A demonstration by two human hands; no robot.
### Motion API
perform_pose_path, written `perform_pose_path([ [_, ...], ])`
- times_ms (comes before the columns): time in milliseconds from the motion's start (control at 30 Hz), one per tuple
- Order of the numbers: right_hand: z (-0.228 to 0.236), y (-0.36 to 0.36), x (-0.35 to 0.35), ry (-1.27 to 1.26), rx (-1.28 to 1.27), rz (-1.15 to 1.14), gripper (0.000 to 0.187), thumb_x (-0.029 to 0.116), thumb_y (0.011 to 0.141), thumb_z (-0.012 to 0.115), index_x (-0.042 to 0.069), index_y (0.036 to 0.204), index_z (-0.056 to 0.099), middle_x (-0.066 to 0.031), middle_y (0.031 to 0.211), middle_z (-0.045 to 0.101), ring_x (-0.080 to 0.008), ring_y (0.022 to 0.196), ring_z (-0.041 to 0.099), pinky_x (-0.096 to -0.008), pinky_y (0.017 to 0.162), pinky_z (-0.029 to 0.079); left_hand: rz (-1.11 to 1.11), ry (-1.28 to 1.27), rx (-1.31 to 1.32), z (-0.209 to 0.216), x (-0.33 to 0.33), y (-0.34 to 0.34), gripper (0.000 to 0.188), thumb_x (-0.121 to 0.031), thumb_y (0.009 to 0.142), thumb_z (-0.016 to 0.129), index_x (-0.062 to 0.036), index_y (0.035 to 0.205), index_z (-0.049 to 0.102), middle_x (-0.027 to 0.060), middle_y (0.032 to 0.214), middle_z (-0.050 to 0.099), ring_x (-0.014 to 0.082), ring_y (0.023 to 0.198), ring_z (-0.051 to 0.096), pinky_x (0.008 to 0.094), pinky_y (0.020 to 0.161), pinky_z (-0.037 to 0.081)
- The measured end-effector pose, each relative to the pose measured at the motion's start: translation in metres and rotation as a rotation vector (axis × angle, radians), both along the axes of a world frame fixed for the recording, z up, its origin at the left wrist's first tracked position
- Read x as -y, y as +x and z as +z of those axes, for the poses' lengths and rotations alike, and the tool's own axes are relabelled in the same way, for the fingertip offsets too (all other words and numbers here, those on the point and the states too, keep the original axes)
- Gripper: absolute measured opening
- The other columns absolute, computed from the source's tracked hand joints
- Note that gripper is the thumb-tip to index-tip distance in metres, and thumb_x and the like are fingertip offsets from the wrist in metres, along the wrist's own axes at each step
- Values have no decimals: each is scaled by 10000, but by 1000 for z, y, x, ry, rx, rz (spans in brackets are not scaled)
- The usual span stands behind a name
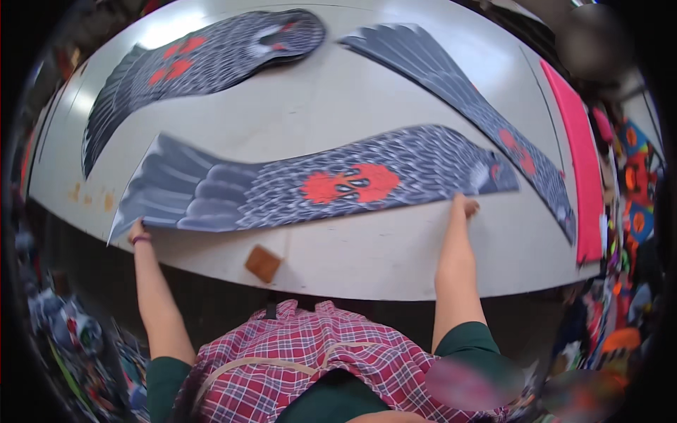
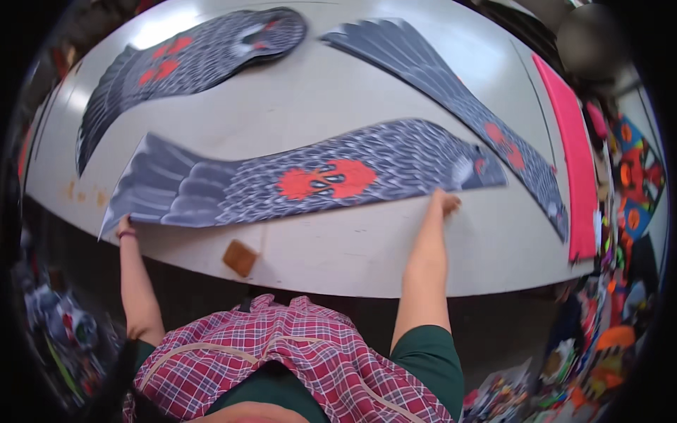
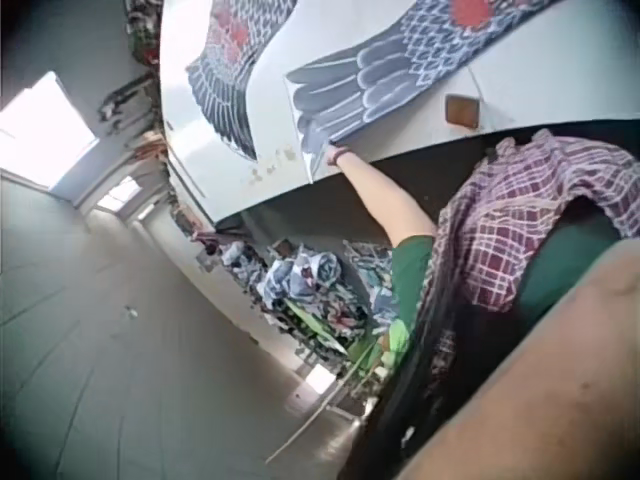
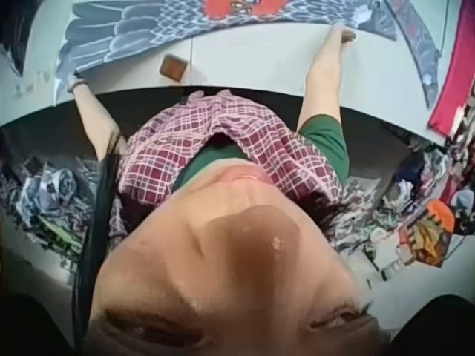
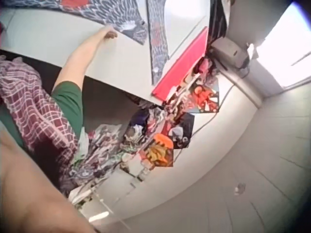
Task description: Stacking and aligning printed fabric pieces on a work table.
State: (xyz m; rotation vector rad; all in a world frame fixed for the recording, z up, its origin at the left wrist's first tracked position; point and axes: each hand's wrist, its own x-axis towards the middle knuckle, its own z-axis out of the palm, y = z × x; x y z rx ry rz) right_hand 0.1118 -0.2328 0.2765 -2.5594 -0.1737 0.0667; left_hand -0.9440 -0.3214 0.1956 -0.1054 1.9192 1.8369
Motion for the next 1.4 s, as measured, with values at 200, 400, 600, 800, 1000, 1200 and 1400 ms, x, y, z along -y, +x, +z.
perform_pose_path([
  [200, 108, 28, -25, 561, -443, 329, 236, 97, 667, 773, 8, 843, 644, -126, 840, 686, -232, 746, 666, -376, 670, 552, -113, 125, 354, -59, 18, 75, 96, -52, 799, 705, -72, 825, 615, 36, 728, 617, 147, 587, 583, 248, 465, 458],
  [400, 203, 26, 28, 1271, -1150, 414, 116, 5, 786, 665, 93, 746, 601, -35, 710, 655, -162, 667, 655, -290, 623, 560, -124, 245, 142, 62, -23, 3, 57, -100, 869, 629, -44, 880, 624, 64, 796, 656, 211, 710, 653, 351, 636, 569],
  [600, 277, 230, 104, 1318, -770, 473, 58, 81, 843, 695, 33, 834, 662, -95, 810, 690, -223, 762, 681, -345, 729, 594, -870, 433, 414, 88, -208, 83, 185, -120, 943, 538, -6, 1057, 630, 110, 1013, 687, 242, 896, 654, 354, 832, 549],
  [800, 518, 389, 127, 1260, -103, 546, 115, 242, 873, 648, 138, 912, 675, -7, 860, 668, -139, 773, 612, -307, 657, 490, -946, 918, 307, 189, -524, 320, 245, -124, 966, 490, 26, 1115, 612, 159, 1093, 665, 297, 993, 627, 412, 960, 495],
  [1000, 509, 391, 150, 1198, 371, 314, 207, 230, 843, 678, 111, 1011, 668, -7, 978, 637, -117, 923, 574, -333, 860, 429, -1128, 889, 359, 204, -612, 425, 214, -152, 964, 519, -19, 1067, 650, 100, 966, 683, 245, 927, 643, 385, 864, 524],
  [1200, 356, 423, 156, 1182, -168, 377, 92, 158, 888, 658, 90, 834, 629, 0, 696, 596, -127, 622, 582, -255, 572, 465, -967, 778, 160, 95, -645, 451, 188, -193, 950, 572, -63, 1064, 646, 38, 967, 648, 150, 879, 603, 335, 789, 523],
  [1400, 268, 414, 121, 1097, -270, -10, 93, 71, 887, 660, 61, 816, 601, -28, 684, 604, -137, 559, 578, -250, 513, 504, -864, 382, 445, -22, -598, 507, 168, -209, 935, 603, -98, 1058, 629, 16, 915, 616, 147, 883, 573, 307, 780, 511],
])
